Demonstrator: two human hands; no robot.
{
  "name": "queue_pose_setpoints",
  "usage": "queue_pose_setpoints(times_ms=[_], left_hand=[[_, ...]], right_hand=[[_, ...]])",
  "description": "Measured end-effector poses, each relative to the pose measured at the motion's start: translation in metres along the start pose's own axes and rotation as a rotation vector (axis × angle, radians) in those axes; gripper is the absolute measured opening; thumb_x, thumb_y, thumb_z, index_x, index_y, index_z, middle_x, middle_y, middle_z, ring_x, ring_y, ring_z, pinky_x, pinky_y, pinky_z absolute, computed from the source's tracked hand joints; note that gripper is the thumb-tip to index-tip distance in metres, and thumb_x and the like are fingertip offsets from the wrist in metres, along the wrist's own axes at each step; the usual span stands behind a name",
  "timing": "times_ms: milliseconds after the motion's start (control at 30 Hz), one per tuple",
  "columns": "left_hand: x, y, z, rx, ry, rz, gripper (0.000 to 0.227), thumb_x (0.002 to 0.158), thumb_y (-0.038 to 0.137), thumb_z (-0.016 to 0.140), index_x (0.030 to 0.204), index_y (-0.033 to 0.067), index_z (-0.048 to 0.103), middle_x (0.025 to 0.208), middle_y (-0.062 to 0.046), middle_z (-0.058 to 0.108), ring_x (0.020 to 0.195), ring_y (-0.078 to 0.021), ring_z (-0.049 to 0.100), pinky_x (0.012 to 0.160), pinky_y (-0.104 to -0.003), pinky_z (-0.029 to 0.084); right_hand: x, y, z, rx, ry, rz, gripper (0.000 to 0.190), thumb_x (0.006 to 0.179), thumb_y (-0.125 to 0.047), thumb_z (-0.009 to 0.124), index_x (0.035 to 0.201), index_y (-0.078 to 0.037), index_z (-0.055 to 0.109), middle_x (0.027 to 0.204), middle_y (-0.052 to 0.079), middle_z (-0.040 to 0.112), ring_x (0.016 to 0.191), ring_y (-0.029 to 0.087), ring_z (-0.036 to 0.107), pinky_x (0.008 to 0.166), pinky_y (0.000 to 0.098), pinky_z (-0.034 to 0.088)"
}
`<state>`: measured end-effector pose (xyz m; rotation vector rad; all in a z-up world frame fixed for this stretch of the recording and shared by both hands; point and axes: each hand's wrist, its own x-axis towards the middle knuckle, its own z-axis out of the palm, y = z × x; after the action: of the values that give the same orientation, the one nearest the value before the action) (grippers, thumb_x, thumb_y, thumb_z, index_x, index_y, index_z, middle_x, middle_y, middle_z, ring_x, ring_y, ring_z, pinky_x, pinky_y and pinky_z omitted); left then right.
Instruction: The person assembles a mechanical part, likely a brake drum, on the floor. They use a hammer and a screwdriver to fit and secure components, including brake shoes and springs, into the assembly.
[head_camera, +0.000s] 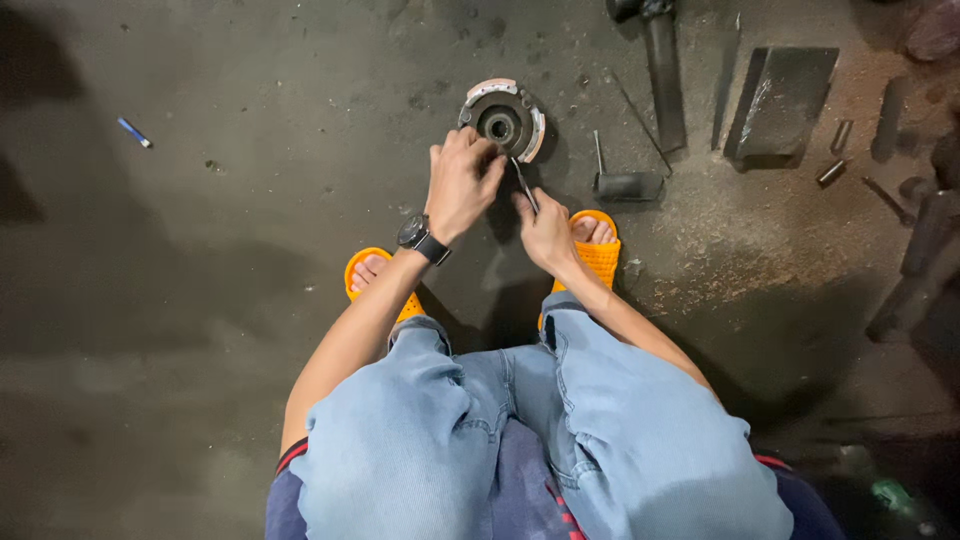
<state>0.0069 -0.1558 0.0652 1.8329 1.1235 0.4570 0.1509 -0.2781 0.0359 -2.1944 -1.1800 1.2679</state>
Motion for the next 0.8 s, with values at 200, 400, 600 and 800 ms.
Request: queue_pose_setpoints(times_ms=[200,400,600,800], left_hand=[[0.002,-0.013,0.019,0.191,0.001,-0.109,0.008,0.085,0.020,0.066,0.084,0.0120,0.063,0.082,-0.003,0.050,0.081,-0.0232,0.052,0.072,-0.039,0.036],[-0.001,-0.016,0.025,0.144,0.073,-0.089,0.014,0.078,0.014,0.073,0.086,0.0108,0.062,0.081,-0.004,0.050,0.080,-0.0256,0.053,0.071,-0.041,0.039],[-0.006,-0.011,0.025,0.208,0.124,0.013,0.013,0.084,0.016,0.069,0.087,0.0092,0.058,0.083,-0.004,0.046,0.083,-0.0251,0.050,0.075,-0.039,0.037],[-0.011,-0.008,0.024,0.263,0.118,0.115,0.022,0.087,0.019,0.069,0.097,0.0071,0.054,0.090,-0.006,0.045,0.087,-0.0265,0.047,0.076,-0.041,0.038]], right_hand=[[0.000,0.000,0.000,0.035,-0.012,0.013,0.029,0.100,-0.025,0.050,0.080,-0.005,0.054,0.065,0.023,0.056,0.065,0.045,0.059,0.059,0.0467,0.045],[0.001,0.008,0.003,0.059,-0.011,0.008,0.030,0.101,-0.025,0.050,0.080,-0.004,0.056,0.065,0.021,0.057,0.062,0.037,0.059,0.057,0.0438,0.045],[0.002,0.004,0.003,0.058,-0.009,0.008,0.027,0.099,-0.024,0.052,0.081,-0.005,0.059,0.063,0.019,0.058,0.060,0.036,0.058,0.056,0.0431,0.045],[0.003,0.013,0.006,0.048,0.009,-0.039,0.024,0.098,-0.016,0.049,0.081,-0.002,0.058,0.065,0.025,0.055,0.062,0.043,0.059,0.055,0.0452,0.044]])
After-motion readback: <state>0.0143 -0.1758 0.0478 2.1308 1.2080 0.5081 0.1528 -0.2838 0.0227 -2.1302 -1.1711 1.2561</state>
